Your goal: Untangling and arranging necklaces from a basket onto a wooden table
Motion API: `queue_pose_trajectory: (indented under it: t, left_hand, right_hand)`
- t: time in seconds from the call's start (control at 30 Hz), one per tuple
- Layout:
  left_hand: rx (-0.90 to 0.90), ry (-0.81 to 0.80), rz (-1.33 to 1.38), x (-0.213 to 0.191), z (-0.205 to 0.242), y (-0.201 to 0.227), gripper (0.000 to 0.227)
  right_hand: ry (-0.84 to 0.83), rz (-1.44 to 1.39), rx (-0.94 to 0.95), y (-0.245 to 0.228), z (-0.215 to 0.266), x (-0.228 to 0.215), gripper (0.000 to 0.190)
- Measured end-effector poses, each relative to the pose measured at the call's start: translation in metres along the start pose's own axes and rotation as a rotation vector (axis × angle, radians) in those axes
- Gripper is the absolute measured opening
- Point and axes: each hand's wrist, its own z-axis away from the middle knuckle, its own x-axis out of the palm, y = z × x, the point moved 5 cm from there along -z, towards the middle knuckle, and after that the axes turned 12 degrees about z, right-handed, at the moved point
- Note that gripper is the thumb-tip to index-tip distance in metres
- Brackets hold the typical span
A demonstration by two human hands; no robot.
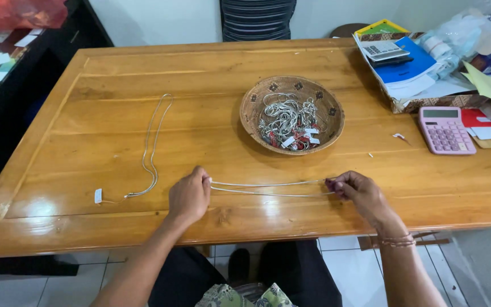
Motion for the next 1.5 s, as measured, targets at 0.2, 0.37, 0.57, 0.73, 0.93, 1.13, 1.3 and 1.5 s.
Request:
queue_pose_trajectory:
  t: [0.2,0.37,0.57,0.73,0.93,1.13,1.3,1.5]
  left_hand:
    - [-0.081,-0.059,-0.032,0.015,0.021,-0.008,0.016]
    - [-0.003,-0.014,0.075,0.008,0.031,-0.019,0.024]
    - [0.222,0.152,0.066,0.01,0.052,-0.008,0.034]
    - [0.21,0.152,0.078,0.009,0.049,-0.026,0.024]
    - [0.266,0.099,0.095,0.002,0.045,-0.041,0.037]
    - [0.37,0.175,0.138,0.018,0.054,-0.002,0.027]
    - [0.334,0.269,0.032,0.041,0.053,-0.002,0.011]
    - [0.294,0.291,0.089,0.031,0.058,0.002,0.008]
  right_hand:
    - [0.013,0.461,-0.014,-0.01,-0.017,-0.01,0.01]
    - [0.084,0.493,-0.033,-0.022,-0.006,-0.008,0.01]
    - [0.263,0.637,-0.177,-0.029,0.028,0.035,0.01]
    - [0.23,0.755,-0.3,-0.008,0.011,0.039,0.008]
    - [0.157,0.78,-0.054,-0.014,0.002,0.022,0.011]
    - [0.187,0.623,-0.288,-0.078,0.032,0.092,0.011]
    - [0.126,0.524,-0.417,-0.11,0.028,0.137,0.006]
    - [0.098,0.633,-0.501,-0.114,0.013,0.137,0.008]
